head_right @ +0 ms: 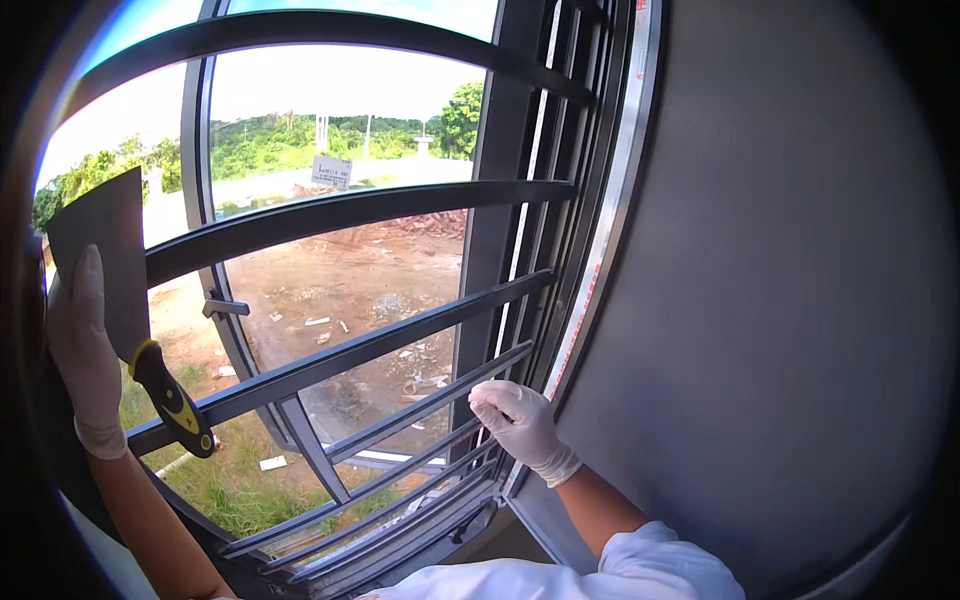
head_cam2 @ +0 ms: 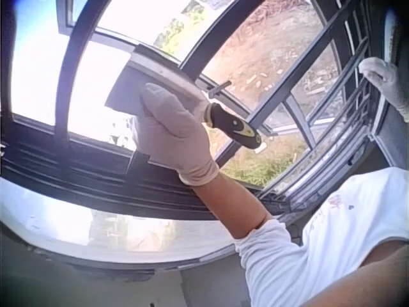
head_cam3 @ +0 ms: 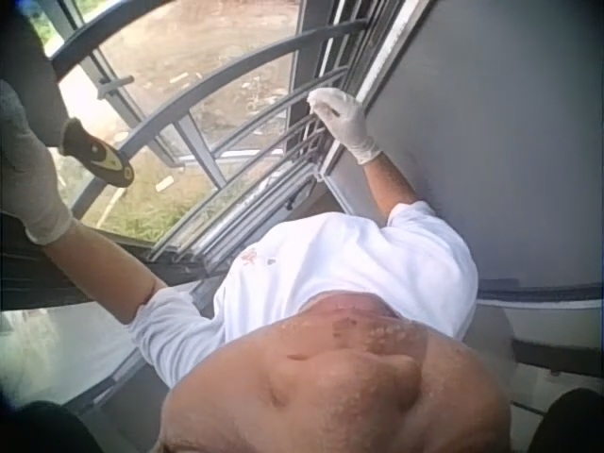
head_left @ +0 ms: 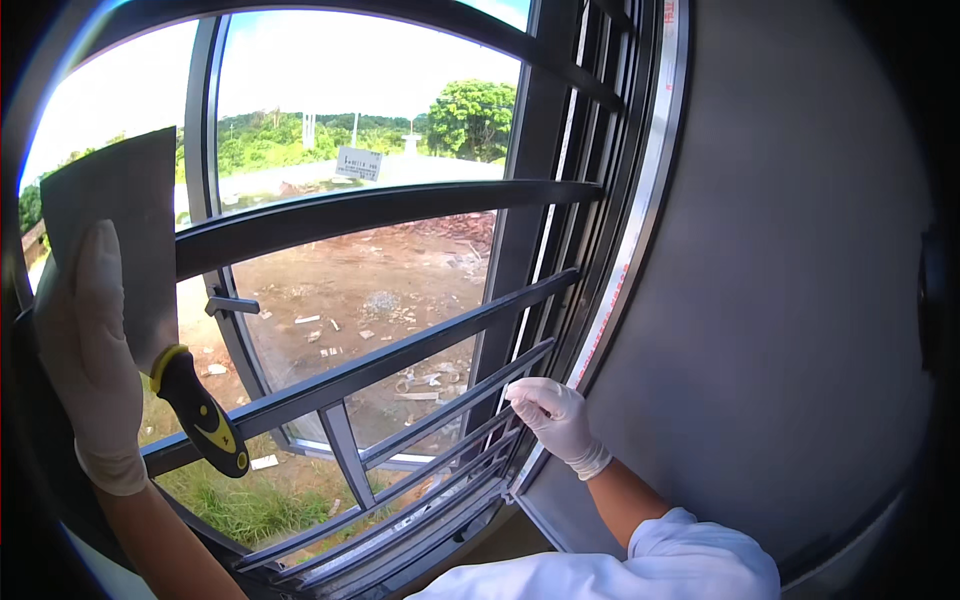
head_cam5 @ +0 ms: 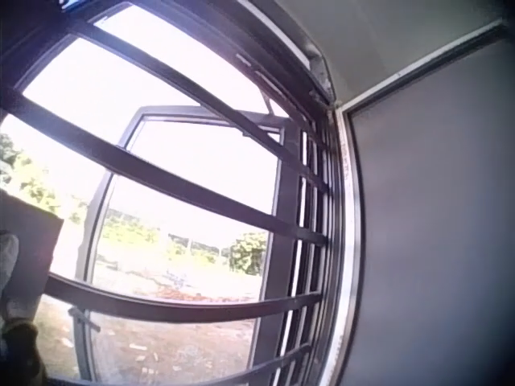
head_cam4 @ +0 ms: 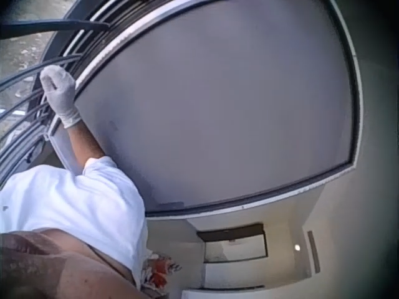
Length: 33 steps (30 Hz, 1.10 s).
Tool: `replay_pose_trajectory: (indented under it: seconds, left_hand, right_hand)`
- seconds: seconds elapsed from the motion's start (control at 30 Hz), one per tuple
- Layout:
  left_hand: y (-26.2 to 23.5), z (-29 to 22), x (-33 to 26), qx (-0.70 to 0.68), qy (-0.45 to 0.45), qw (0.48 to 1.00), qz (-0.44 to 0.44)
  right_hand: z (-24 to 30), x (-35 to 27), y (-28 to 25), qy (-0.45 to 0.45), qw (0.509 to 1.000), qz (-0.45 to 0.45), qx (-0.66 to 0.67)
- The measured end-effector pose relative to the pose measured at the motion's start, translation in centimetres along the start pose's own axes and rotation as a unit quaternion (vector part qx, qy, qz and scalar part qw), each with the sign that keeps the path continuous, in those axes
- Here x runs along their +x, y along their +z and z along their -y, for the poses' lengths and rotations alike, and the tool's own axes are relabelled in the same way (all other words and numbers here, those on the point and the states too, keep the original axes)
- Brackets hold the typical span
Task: Replacing or repairing the seals and screen of a window frame.
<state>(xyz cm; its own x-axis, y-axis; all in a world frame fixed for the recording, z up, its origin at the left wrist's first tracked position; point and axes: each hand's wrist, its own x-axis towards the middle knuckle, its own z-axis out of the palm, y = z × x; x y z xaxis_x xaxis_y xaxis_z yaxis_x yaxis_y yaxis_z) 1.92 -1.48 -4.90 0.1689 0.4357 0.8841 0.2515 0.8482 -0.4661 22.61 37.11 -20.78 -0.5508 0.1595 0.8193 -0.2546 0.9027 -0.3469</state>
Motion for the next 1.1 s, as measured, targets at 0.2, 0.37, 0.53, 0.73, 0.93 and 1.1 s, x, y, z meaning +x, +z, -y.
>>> replay_pose_trajectory:
  seconds: [0.2, 0.37, 0.53, 0.73, 0.93, 1.1]
  left_hand:
    - [-1.9, -3.8, 5.3, -0.385, -0.201, 0.901, -0.001]
    - [-2.2, -3.9, 5.3, -0.342, -0.203, 0.914, -0.083]
    - [-2.1, -4.5, 6.3, -0.348, -0.181, 0.916, -0.086]
    - [-2.3, -4.3, 6.2, -0.348, -0.188, 0.913, -0.102]
    - [-2.2, -4.4, 6.1, -0.338, -0.218, 0.91, -0.098]
    - [-1.8, -4.7, 6.2, -0.32, -0.248, 0.911, -0.078]
  right_hand:
    - [3.7, 10.4, -11.9, -0.108, 0.932, -0.215, -0.271]
    - [7.5, 19.5, -17.8, -0.167, 0.858, -0.342, -0.345]
    - [8.3, 26.1, -19.7, -0.206, 0.825, -0.367, -0.377]
    - [8.4, 31.1, -20.3, -0.19, 0.86, -0.295, -0.37]
    - [9.8, 28.7, -15.7, -0.282, 0.878, -0.242, -0.301]
    - [12.9, 24.2, -12.7, -0.349, 0.855, -0.057, -0.38]
